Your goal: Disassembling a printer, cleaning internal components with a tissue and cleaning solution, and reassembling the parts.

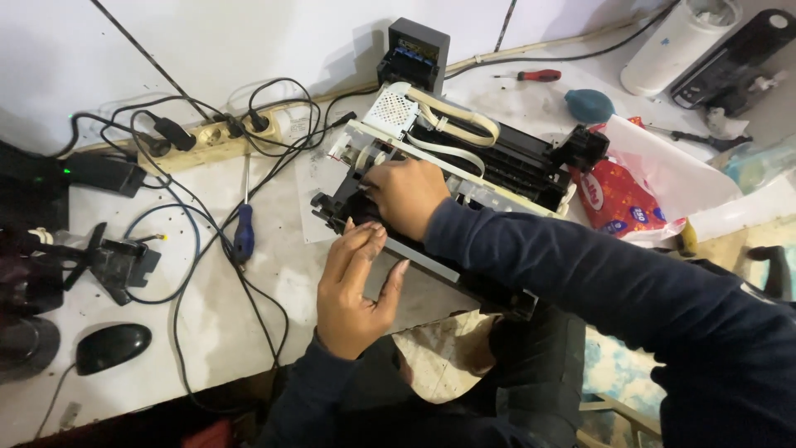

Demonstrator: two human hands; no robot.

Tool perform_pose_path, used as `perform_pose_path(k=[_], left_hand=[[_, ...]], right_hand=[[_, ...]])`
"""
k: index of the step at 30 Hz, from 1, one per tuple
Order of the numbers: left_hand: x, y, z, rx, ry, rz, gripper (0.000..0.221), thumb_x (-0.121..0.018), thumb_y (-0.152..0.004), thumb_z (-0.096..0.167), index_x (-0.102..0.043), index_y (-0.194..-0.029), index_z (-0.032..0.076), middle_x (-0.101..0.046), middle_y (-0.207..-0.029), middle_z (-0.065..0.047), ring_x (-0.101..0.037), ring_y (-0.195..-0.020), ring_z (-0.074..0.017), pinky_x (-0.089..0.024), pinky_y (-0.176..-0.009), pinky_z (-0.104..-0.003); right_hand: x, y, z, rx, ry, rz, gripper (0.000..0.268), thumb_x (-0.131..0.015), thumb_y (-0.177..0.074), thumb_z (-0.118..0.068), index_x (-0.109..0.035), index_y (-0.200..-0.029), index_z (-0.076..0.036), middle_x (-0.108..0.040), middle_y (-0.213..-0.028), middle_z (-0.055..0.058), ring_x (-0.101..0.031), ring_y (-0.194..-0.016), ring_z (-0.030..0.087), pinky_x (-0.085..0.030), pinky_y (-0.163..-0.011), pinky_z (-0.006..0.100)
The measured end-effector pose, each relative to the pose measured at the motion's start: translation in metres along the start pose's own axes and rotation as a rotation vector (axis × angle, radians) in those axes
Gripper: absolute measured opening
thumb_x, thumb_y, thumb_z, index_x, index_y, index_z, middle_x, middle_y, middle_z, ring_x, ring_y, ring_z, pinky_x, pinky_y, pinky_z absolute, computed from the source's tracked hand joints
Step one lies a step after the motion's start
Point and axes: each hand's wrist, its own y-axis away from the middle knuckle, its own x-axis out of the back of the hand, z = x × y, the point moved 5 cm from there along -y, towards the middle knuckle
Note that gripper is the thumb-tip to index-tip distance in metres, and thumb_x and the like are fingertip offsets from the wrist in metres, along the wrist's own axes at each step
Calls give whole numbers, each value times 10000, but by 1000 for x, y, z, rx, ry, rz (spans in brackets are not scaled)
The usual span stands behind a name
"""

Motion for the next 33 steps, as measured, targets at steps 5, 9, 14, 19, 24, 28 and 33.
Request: perform_pose_path(k=[5, 9, 14, 19, 24, 28, 33], left_hand=[[-1, 5, -1, 4, 22, 23, 317, -778, -894, 92, -697, -1145, -84, -698, -1128, -216, -703, -1114, -430, -528, -1050, -584], [0, 10, -2, 69, 84, -130, 341, -676, -1002, 91, -603, -1307, -44, -611, -1287, -166, -605, -1281, -359, -470, -1221, -589], [0, 7, 0, 58, 77, -105, 351, -721, -965, 109, -628, -1246, -81, -619, -1254, -188, -609, -1255, -347, -442, -1223, -585], [3, 8, 0, 45, 68, -134, 432, -754, -968, 172, -593, -1309, -39, -606, -1298, -181, -595, -1283, -355, -432, -1237, -589], [-3, 12, 2, 13, -44, -287, 749, -824, -954, 404, -444, -1564, 195, -504, -1389, -146, -527, -1350, -336, -403, -1262, -661], [-8, 12, -1, -11, -136, -354, 640, -826, -920, 420, -590, -1461, 173, -458, -1356, -175, -501, -1319, -352, -393, -1257, -630], [-10, 13, 0, -1, -153, -324, 536, -826, -943, 361, -650, -1402, 148, -466, -1346, -164, -518, -1288, -357, -416, -1242, -609]], right_hand=[[77, -6, -20, 65, -341, 462, 77, -806, -856, -185, -751, -875, -134, -725, -750, 93, -735, -734, 359, -583, -562, 423], [186, 8, -26, 388, -507, 485, 96, -729, -1005, 91, -680, -1087, 79, -703, -1154, 246, -758, -1002, 326, -692, -770, 305], [200, 51, 23, 0, -306, 174, 174, -745, -1070, -74, -593, -1114, 0, -581, -861, 57, -474, -649, 145, -419, -570, 293], [177, 95, 37, -61, -287, -16, 164, -679, -1004, -86, -606, -1115, 10, -653, -915, 88, -613, -681, 171, -545, -579, 281], [179, 121, 35, 30, -294, -57, 236, -708, -921, -7, -644, -1149, 2, -709, -1063, 133, -750, -870, 227, -655, -754, 309], [162, 122, 29, 227, -239, -117, 163, -718, -913, -61, -733, -1075, -69, -710, -1059, 101, -690, -979, 242, -638, -849, 349], [108, 107, 21, 436, -79, -177, 135, -584, -900, -4, -677, -883, -100, -696, -834, 40, -611, -858, 272, -565, -748, 399]])
